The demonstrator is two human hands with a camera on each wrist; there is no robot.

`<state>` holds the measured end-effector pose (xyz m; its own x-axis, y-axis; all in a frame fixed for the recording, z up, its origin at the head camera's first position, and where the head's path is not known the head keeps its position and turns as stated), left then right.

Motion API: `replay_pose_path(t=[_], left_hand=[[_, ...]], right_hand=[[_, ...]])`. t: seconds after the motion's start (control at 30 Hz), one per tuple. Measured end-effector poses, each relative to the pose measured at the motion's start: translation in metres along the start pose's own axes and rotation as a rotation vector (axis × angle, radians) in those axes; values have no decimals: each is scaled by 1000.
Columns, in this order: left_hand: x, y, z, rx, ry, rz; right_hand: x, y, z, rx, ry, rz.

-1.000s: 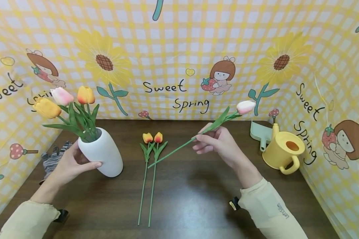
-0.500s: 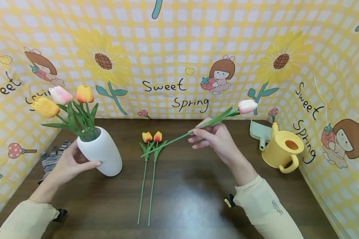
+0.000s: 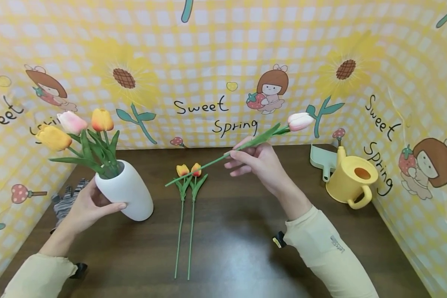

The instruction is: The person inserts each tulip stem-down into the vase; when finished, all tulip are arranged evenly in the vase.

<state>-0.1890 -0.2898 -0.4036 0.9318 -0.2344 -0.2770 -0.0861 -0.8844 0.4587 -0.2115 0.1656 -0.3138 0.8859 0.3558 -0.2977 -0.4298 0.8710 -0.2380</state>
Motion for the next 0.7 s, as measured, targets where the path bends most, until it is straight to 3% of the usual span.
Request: replay_pose_path(t=[0.23,0.5,0.7], left_hand=[[1,0,1,-10,17,-17],[-4,-1,1,18,-14,-13],[0,3,0,9,-10,-7]], right_hand=[[-17,-14,10,-10,39,-28],[-43,-32,34,-4,132,-9],[-51,-47,41,3,179,7]])
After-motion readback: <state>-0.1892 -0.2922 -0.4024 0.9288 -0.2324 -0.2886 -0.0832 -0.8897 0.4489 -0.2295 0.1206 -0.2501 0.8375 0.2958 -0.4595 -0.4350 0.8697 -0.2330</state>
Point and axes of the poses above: each hand's wrist, its own x-axis away from the middle knuckle, its own y-axis out of the back of the hand, z = x × y, the point moved 2 cm from there along -x, towards the middle knuckle, and after that the axes turned 4 degrees about -x, right-handed, at the moved point
